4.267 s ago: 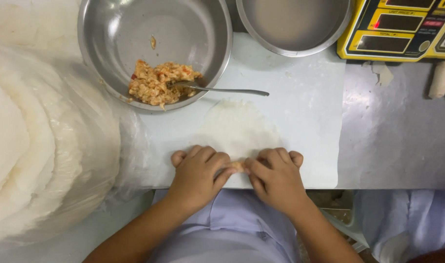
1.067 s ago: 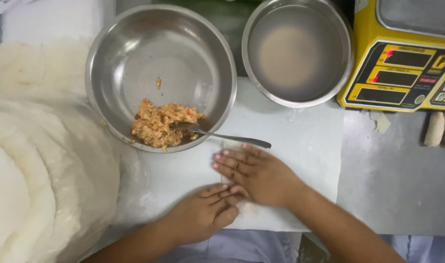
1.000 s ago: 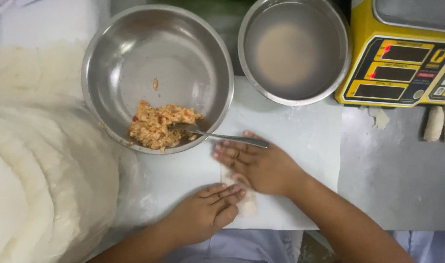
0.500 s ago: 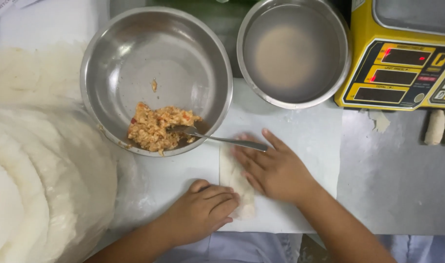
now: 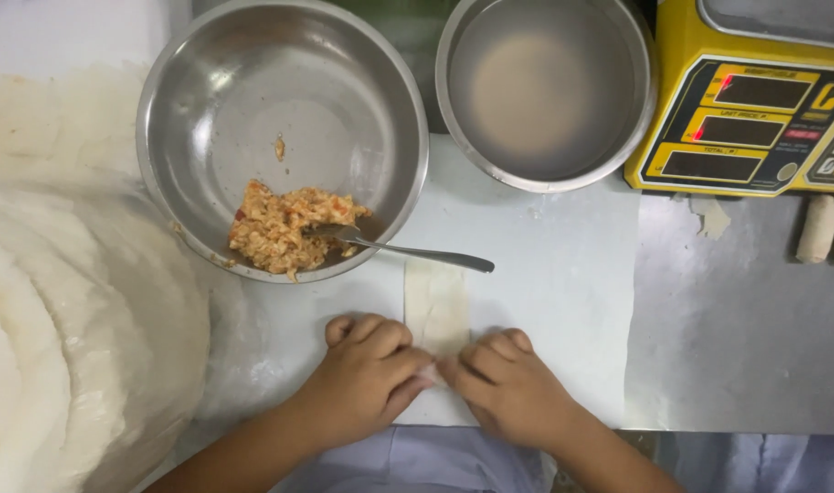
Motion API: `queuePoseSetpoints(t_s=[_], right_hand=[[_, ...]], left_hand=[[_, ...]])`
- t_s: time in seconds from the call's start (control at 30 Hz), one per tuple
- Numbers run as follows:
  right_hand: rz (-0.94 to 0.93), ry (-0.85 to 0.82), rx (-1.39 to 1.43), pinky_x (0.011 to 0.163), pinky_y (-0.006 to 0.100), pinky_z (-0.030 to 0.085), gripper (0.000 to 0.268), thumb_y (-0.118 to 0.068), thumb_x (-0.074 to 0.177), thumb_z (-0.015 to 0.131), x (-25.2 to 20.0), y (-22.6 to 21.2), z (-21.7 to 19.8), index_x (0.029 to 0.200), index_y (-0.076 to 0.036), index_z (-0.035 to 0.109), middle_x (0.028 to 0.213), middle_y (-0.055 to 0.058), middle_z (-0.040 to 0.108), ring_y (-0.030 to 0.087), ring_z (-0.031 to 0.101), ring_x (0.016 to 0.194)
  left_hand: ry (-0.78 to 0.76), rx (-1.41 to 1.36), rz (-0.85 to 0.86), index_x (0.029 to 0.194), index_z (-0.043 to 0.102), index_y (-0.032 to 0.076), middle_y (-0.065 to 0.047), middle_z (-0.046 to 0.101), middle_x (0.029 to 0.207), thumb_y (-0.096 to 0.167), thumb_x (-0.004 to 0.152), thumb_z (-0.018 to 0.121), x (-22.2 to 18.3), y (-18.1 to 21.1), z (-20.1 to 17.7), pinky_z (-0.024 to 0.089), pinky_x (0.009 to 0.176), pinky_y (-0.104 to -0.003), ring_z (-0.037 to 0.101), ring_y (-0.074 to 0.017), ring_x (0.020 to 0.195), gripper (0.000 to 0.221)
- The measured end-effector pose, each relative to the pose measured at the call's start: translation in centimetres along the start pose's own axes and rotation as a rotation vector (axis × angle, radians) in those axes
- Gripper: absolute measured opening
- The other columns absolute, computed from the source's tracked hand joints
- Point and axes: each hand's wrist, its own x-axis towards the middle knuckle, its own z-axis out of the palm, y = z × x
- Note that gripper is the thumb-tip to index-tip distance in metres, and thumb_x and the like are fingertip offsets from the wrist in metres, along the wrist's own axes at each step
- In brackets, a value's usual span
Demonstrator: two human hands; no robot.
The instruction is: Peeling thin wrappers from a stack and rolling them with filling to prepare spring rolls
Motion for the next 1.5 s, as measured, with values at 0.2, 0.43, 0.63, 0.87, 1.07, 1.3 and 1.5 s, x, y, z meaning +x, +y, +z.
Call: queuePoseSetpoints(t_s=[0.2, 0.43, 0.63, 0.87, 1.07, 1.3, 1.5], right_hand=[[0.098, 0.154, -0.063, 0.077, 0.038, 0.037, 0.020, -0.006, 0.101, 0.059, 0.6, 0.2, 0.3, 0.119, -0.007, 0.067, 0.103, 0.003, 0.062, 0.025, 0.054, 0.091], [0.055, 0.100, -0.419, 0.083, 0.038, 0.035, 0.026, -0.024, 0.106, 0.057, 0.6, -0.1, -0.3, 0.129, -0.015, 0.067, 0.114, -0.004, 0.062, 0.015, 0.057, 0.100], [0.102, 0.045, -0.087, 0.073, 0.042, 0.037, 0.032, 0.003, 0.089, 0.054, 1.1, 1.1, 0.4, 0.119, -0.006, 0.064, 0.094, 0.006, 0.057, 0.028, 0.051, 0.084], [0.184, 0.206, -0.231, 0.079, 0.039, 0.031, 0.026, 0.001, 0.094, 0.059, 2.1, 1.9, 1.6, 0.111, -0.015, 0.070, 0.102, -0.002, 0.062, 0.023, 0.056, 0.092], [0.123, 0.172, -0.489, 0.085, 0.036, 0.032, 0.026, -0.042, 0.106, 0.060, 3.3, 1.3, -0.8, 0.115, -0.021, 0.072, 0.109, -0.006, 0.064, 0.016, 0.058, 0.096], [0.079, 0.119, -0.329, 0.079, 0.040, 0.037, 0.022, -0.005, 0.100, 0.058, 2.3, 1.6, 0.3, 0.118, -0.008, 0.070, 0.111, 0.002, 0.062, 0.023, 0.056, 0.100], [0.158, 0.201, -0.145, 0.079, 0.041, 0.041, 0.022, -0.030, 0.101, 0.061, 2.6, 2.7, 1.3, 0.113, -0.014, 0.070, 0.089, 0.004, 0.059, 0.026, 0.059, 0.088]], left_hand=[[0.244, 0.266, 0.039, 0.102, 0.070, 0.024, 0.009, 0.063, 0.097, 0.014, 0.092, 0.065, 1.2, 0.7, -0.5, 0.026, 0.080, -0.041, 0.058, -0.0165, 0.093, 0.015], [0.186, 0.531, 0.175, 0.108, 0.069, 0.024, 0.014, 0.063, 0.102, 0.027, 0.104, 0.059, 1.3, 0.4, -1.5, 0.028, 0.080, -0.034, 0.059, -0.0065, 0.091, 0.011], [-0.040, 0.101, -0.064, 0.118, 0.068, 0.021, 0.004, 0.064, 0.102, 0.034, 0.097, 0.065, 1.4, -1.2, 0.0, 0.032, 0.081, -0.045, 0.058, -0.0219, 0.096, 0.025], [0.261, 0.442, 0.085, 0.102, 0.069, 0.022, 0.013, 0.064, 0.101, 0.012, 0.096, 0.060, 2.6, -0.8, 0.2, 0.025, 0.076, -0.038, 0.056, -0.0122, 0.092, 0.015], [0.184, 0.583, 0.116, 0.125, 0.070, 0.020, 0.010, 0.068, 0.120, 0.021, 0.100, 0.056, 1.9, -0.6, -0.8, 0.029, 0.079, -0.037, 0.061, -0.0070, 0.102, 0.028], [0.233, 0.539, 0.138, 0.115, 0.071, 0.017, 0.010, 0.062, 0.098, 0.010, 0.098, 0.058, 1.9, -1.0, 0.2, 0.027, 0.077, -0.034, 0.054, -0.0113, 0.087, 0.023], [0.177, 0.193, -0.023, 0.109, 0.069, 0.017, 0.001, 0.057, 0.103, 0.034, 0.105, 0.056, 2.1, -2.4, 1.2, 0.028, 0.080, -0.044, 0.050, -0.0194, 0.098, 0.022]])
